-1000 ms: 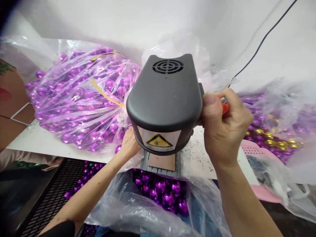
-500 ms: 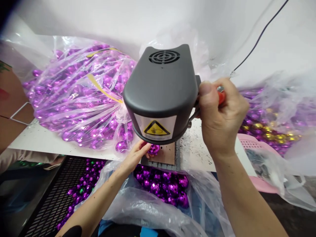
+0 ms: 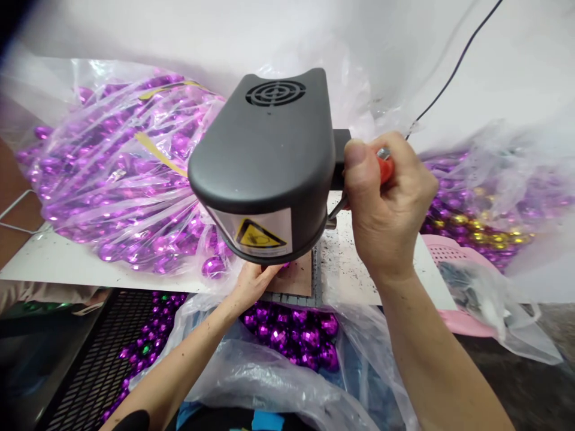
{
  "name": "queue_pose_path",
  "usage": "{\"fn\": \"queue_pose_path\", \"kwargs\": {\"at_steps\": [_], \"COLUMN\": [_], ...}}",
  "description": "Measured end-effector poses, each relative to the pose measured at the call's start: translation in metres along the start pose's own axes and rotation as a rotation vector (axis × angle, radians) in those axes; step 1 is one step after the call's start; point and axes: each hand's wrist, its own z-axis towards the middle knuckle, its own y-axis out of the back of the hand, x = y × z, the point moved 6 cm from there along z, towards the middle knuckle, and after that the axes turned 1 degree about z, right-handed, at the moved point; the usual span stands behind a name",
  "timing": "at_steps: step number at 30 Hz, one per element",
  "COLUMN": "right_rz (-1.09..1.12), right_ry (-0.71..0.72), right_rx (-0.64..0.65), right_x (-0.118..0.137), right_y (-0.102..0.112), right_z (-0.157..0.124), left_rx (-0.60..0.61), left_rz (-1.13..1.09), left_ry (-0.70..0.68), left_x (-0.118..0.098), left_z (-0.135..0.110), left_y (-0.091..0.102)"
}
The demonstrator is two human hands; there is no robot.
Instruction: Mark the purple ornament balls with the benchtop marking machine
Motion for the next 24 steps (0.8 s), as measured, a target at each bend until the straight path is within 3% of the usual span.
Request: {"fn": "queue_pose_path", "kwargs": {"at_steps": [4,12,24], "right_rz": [0.008,0.060,0.049], "right_ry": [-0.006,0.002,-0.042], "right_rx": [0.009,0.017,-0.002], "right_x": [-0.001,0.000,-0.006], "right_y": [0.000,-0.002,0.003], "right_z": [0.000,-0.003,-0.002], "left_rx": [-0.009,-0.029,0.076], "left_rz": [0.142,0.180,0.226], "left_ry": [-0.125,-0.182,-0.152], "left_x": [-0.010,-0.008,-0.016], "left_z": [-0.006,-0.015,-0.008], "left_y": [-0.005,-0.012,-0.032]}}
